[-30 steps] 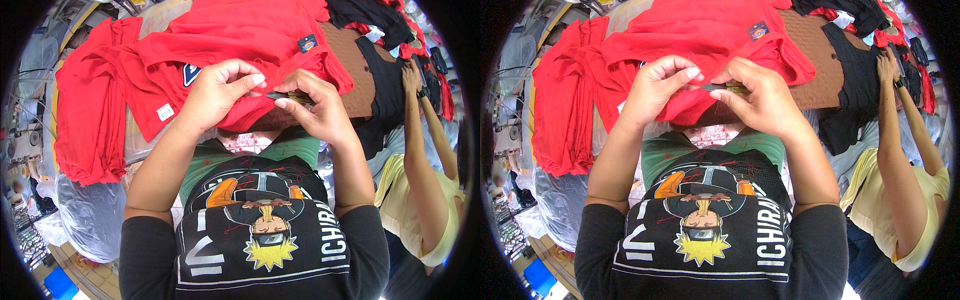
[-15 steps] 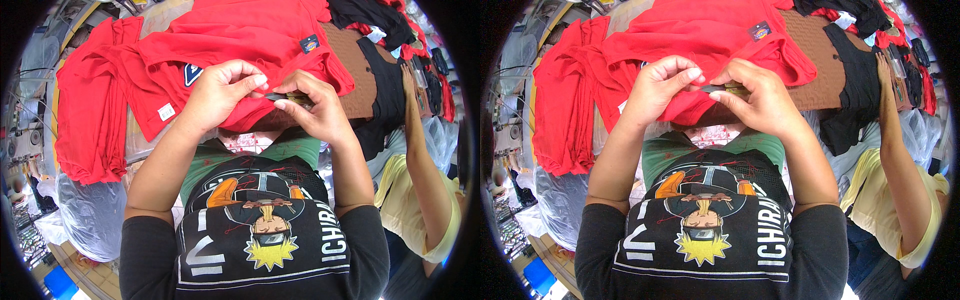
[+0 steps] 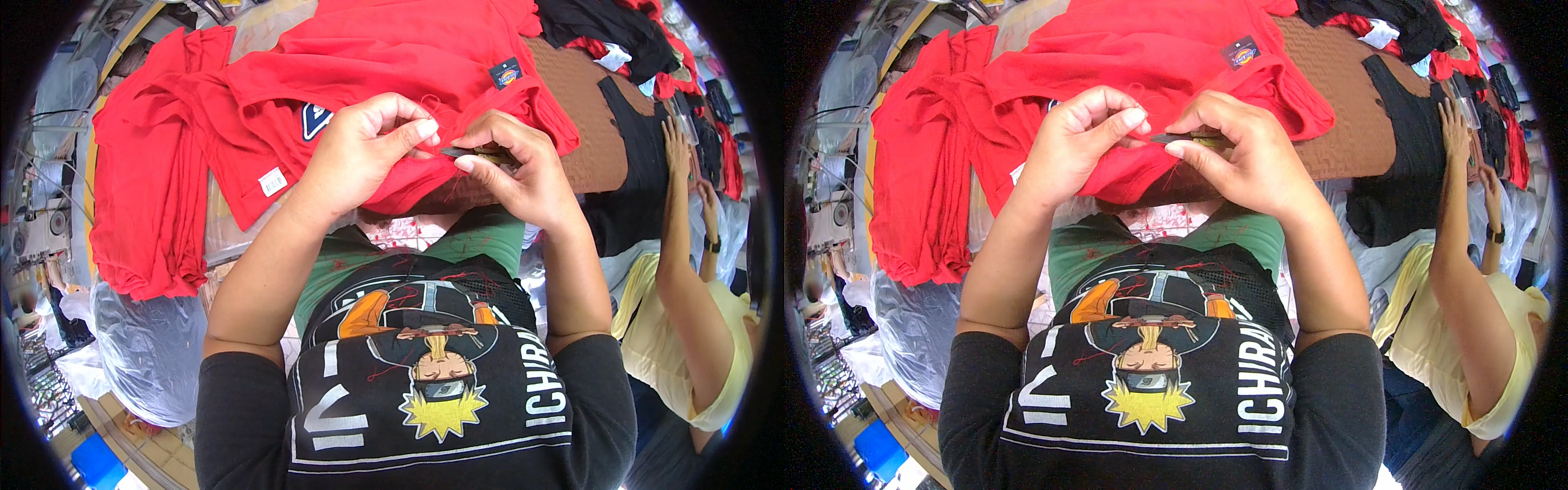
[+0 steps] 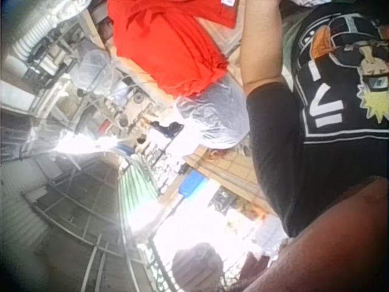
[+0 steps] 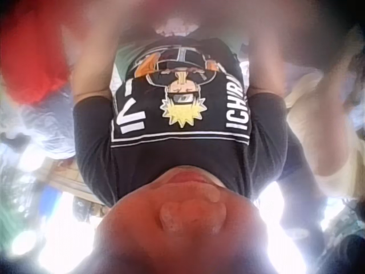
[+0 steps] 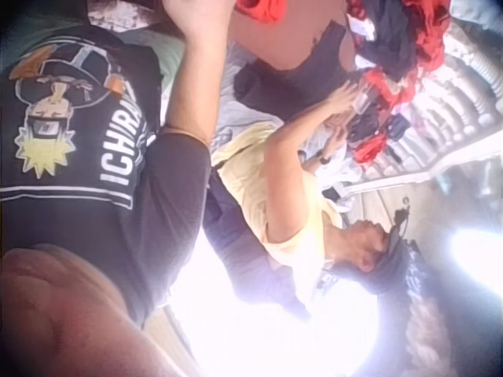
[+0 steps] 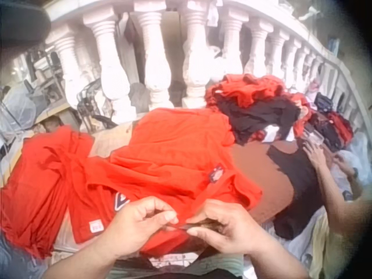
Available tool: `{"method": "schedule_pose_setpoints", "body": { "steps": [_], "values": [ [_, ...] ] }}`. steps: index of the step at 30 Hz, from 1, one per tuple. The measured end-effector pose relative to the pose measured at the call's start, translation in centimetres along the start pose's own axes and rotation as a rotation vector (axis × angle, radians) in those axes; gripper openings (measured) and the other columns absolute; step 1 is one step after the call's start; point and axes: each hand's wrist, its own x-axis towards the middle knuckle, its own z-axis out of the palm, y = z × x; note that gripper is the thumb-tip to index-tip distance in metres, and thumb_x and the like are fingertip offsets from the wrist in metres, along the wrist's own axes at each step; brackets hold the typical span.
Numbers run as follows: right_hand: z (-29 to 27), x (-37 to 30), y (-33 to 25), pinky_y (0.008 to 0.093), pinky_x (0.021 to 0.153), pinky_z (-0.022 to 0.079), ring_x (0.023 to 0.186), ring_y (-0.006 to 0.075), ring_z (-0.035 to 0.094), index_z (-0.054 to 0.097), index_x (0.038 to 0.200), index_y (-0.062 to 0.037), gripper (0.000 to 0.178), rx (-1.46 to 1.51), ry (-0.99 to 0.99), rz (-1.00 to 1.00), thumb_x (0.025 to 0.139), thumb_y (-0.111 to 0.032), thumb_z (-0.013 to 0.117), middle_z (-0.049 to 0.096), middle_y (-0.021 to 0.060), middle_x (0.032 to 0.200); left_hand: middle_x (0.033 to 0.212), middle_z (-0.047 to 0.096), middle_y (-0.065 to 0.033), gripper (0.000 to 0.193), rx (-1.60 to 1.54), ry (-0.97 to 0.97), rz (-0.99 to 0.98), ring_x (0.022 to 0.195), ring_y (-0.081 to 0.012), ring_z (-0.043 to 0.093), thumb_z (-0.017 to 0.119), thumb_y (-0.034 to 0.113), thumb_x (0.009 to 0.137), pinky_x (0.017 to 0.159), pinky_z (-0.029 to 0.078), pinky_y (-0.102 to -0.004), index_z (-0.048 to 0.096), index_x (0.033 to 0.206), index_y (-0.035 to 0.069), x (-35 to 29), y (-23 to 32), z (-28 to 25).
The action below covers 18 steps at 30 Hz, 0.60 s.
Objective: The person picks up red and black garments from a pile, turns them over to check different sides, and uses small shears to trim threads from labels and seams.
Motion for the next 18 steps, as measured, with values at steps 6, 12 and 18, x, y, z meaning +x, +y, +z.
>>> {"method": "schedule_pose_setpoints", "body": {
  "steps": [6,12,18],
  "values": [
    [0.1,0.5,-0.6,0.0318,0.066,0.05,0.074,0.025,0.064,0.062,0.088,-0.0012,0.016,-0.05,-0.03,-0.011,0.08,-0.01,0.072,0.06,0.0115,0.08,0.091,0.066,-0.0044,0.015,-0.003,-0.006,0.005,0.085,-0.0103,0.062,0.06,0.015,0.094,0.079,0.051,-0.0256,0.061,0.099,0.001,0.0,0.3,0.1],
    [-0.4,0.7,-1.1,0.0322,0.065,0.049,0.073,0.0247,0.064,0.063,0.088,-0.0027,0.015,-0.138,-0.016,-0.015,0.079,-0.011,0.072,0.061,0.0109,0.08,0.1,0.065,-0.0102,0.011,0.163,-0.036,0.136,0.097,-0.0171,0.061,0.064,0.012,0.09,0.089,0.048,-0.0312,0.065,0.093,0.002,-1.5,2.7,-1.4],
    [-1.9,0.7,-1.1,0.03,0.072,0.048,0.079,0.02,0.061,0.061,0.094,-0.0007,0.023,-0.218,0.092,-0.004,0.079,-0.014,0.073,0.062,0.0093,0.086,0.109,0.063,-0.0162,0.029,0.75,-0.358,0.265,0.119,-0.0374,0.05,0.062,0.03,0.086,0.107,0.024,-0.0545,0.071,0.075,0.004,-8.6,11.5,-5.0]
  ]
}}
